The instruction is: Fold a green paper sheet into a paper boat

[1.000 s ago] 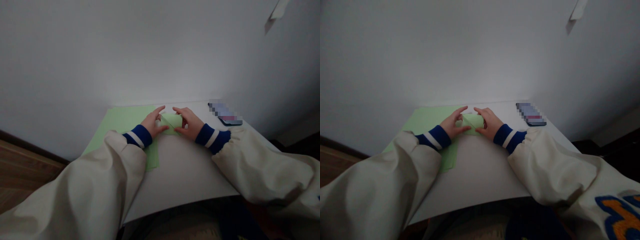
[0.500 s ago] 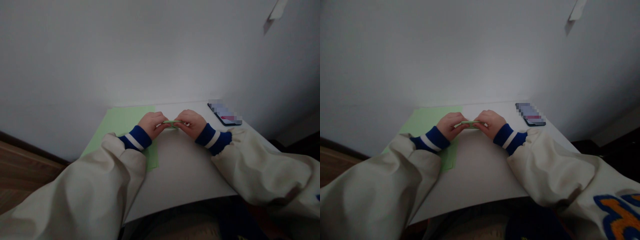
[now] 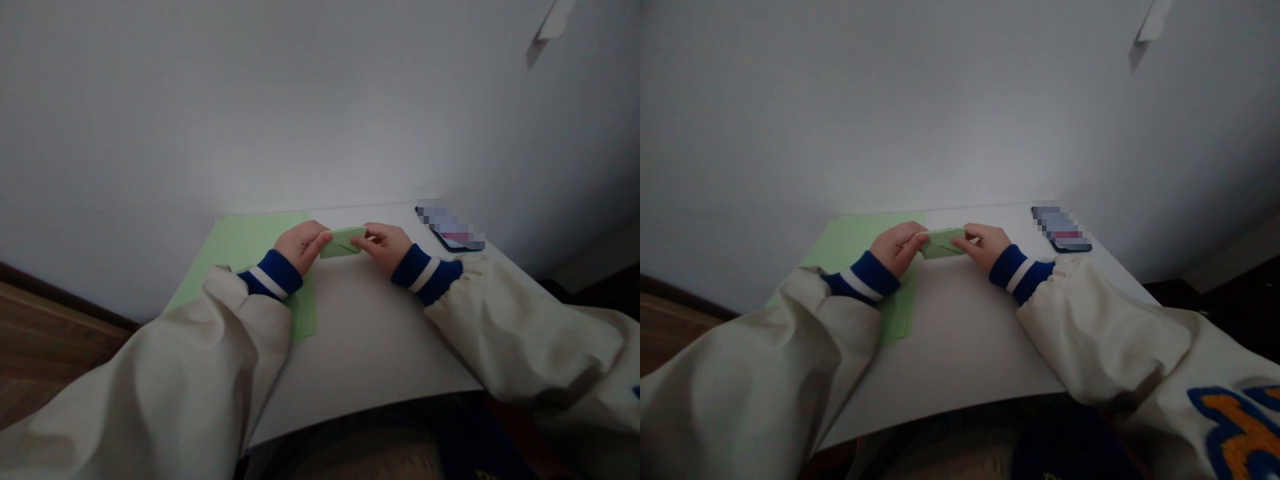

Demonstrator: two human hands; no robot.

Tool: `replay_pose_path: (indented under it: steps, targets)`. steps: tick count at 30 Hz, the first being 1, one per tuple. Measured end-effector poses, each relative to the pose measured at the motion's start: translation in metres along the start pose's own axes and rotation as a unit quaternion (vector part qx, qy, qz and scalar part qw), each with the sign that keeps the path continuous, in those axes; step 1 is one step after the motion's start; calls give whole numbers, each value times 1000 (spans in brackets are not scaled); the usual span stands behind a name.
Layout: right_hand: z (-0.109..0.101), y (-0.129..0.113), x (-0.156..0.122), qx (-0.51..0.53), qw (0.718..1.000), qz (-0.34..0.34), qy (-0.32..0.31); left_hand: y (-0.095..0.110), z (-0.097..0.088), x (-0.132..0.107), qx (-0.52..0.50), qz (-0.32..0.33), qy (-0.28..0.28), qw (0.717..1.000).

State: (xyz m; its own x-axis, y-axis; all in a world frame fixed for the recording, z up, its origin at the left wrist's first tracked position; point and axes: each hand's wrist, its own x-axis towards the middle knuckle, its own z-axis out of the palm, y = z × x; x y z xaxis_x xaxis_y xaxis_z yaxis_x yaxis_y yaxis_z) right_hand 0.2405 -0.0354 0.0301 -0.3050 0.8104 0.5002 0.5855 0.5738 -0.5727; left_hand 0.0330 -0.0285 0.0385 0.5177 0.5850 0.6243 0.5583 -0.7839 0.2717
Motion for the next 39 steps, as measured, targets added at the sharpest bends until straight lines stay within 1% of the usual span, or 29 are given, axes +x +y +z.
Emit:
replay_pose_path:
  steps: [3, 6, 9, 10, 12, 14, 15, 17, 19, 21, 23, 25, 28, 30, 32, 34, 36, 38, 39]
  targets:
    - [-1, -1, 0, 38, 998, -18, 39, 3, 2, 0, -31, -21, 17, 999]
    - [-1, -1, 0, 56, 996, -29, 58, 8, 1, 0, -54, -80, 10, 995]
    - [2, 3, 0, 98, 993, 1, 61, 10, -1, -1, -93, -143, 12, 985]
    - [3, 4, 0, 113, 992, 17, 57, 9, -1, -2, -107, -157, 16, 982]
    - [4, 6, 0, 124, 990, 39, 52, 7, 0, -3, -119, -162, 16, 979]
    - [2, 5, 0, 98, 993, 28, 59, 4, 1, -3, -92, -147, 8, 985]
    - [0, 3, 0, 70, 995, 7, 66, 2, 2, -3, -68, -131, 6, 989]
    - [-3, -3, 0, -3, 995, -70, 66, 1, 3, -1, -24, -71, 4, 997]
    - [-5, -10, 0, -68, 985, -149, 50, 0, 2, 0, -8, 7, 0, 1000]
    - [-5, -15, 0, -94, 976, -192, 41, 1, 1, 2, -15, 63, 2, 998]
    - [-4, -16, 0, -83, 978, -189, 42, 1, 0, 3, -32, 83, 16, 996]
    - [-3, -14, -1, -57, 982, -172, 47, 1, 0, 3, -50, 79, 35, 995]
    - [-2, -8, -1, -22, 987, -138, 85, 0, 0, 1, -49, 39, 56, 996]
    - [-2, -5, -1, -8, 986, -122, 115, 0, 0, 0, -26, 9, 52, 998]
    - [-3, -4, 0, -8, 984, -127, 122, -1, -1, -1, 13, -5, 46, 999]
    - [-4, -6, 0, -21, 982, -141, 122, -1, -1, -1, 58, 11, 34, 998]
    - [-4, -8, 0, -32, 981, -146, 121, -2, -3, 0, 86, 48, 17, 995]
    - [-3, -8, 0, -22, 985, -130, 114, -2, -4, 0, 83, 82, 13, 993]
    - [-2, -7, 0, -9, 988, -116, 105, -1, -5, 0, 74, 89, 23, 993]
